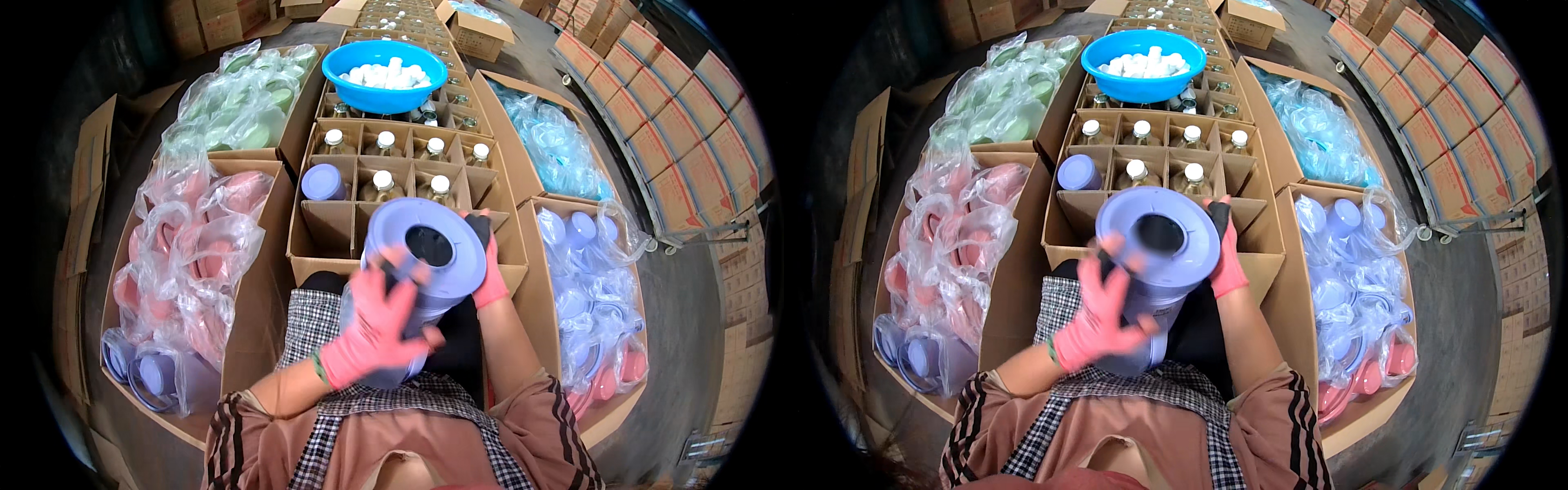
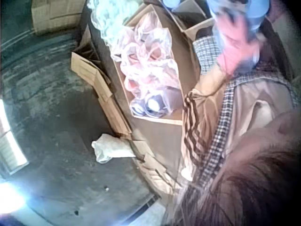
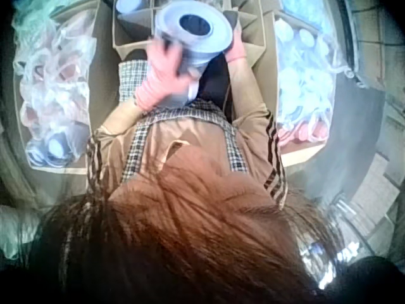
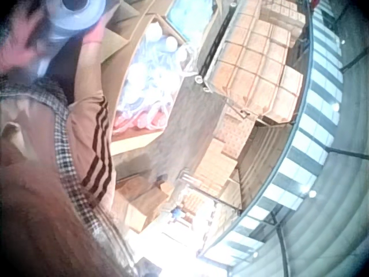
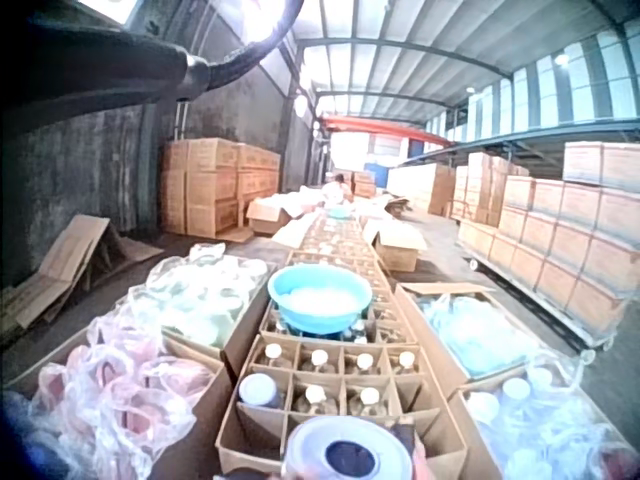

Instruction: The person assembles and packs thermos flasks by inserting a metal liner into the plastic body, screwing on the lid, and placing the unit into a plastic bag. They repeat this process for multiple pink and purple thermoses, then place the packaged items into a cardboard box.

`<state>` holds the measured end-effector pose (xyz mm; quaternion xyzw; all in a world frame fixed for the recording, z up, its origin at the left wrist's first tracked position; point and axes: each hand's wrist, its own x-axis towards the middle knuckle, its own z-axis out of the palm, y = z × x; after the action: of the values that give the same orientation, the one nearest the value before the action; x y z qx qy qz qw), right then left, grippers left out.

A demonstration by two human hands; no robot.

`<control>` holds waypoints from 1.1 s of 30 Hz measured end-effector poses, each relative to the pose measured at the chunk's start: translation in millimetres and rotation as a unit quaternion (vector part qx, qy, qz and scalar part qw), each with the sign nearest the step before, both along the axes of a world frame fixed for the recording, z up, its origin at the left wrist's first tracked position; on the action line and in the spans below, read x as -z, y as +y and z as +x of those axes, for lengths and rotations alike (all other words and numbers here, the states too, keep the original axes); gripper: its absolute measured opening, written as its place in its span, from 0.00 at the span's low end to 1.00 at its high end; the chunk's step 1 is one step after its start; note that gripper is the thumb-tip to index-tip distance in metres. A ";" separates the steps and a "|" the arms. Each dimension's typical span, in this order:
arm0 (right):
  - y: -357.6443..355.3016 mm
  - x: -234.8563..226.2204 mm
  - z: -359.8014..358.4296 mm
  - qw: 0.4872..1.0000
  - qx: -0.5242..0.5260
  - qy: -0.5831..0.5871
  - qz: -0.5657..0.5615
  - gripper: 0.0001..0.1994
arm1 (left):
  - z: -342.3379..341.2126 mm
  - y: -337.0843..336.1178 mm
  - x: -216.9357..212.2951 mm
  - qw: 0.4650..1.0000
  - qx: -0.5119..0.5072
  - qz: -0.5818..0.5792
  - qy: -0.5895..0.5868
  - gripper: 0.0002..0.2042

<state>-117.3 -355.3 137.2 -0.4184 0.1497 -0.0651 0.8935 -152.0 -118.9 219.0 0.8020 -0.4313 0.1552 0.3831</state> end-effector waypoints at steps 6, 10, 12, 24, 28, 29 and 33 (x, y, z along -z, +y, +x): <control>47.4 -89.4 -33.6 0.986 -0.039 -0.159 0.042 0.27 | 57.4 20.7 -12.0 0.980 0.143 -0.044 -0.135 0.43; 40.3 -106.8 0.6 0.978 0.012 -0.181 -0.105 0.26 | 105.8 13.1 -18.8 0.997 0.072 -0.019 -0.017 0.25; 33.4 -118.0 33.2 0.990 -0.024 -0.135 0.030 0.23 | 131.5 7.5 6.3 0.936 -0.029 -0.259 0.236 0.20; -67.9 56.5 150.8 0.556 -0.008 0.200 -0.807 0.22 | 182.6 -21.4 161.7 0.463 0.007 -0.681 0.567 0.11; -46.5 81.8 184.8 0.492 -0.066 0.199 -0.845 0.31 | 183.2 -14.5 146.6 0.420 0.005 -0.695 0.583 0.11; -50.0 82.8 193.8 0.470 -0.115 0.227 -0.845 0.31 | 184.0 -12.3 147.4 0.432 0.005 -0.690 0.581 0.12; -49.5 74.4 211.3 0.426 -0.210 0.281 -0.834 0.33 | 183.9 -3.2 149.6 0.505 -0.019 -0.660 0.555 0.11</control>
<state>94.0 -404.7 62.7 -0.9730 0.1733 0.1525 0.0033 31.9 -122.1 69.4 0.2466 0.1126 -0.0748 0.9596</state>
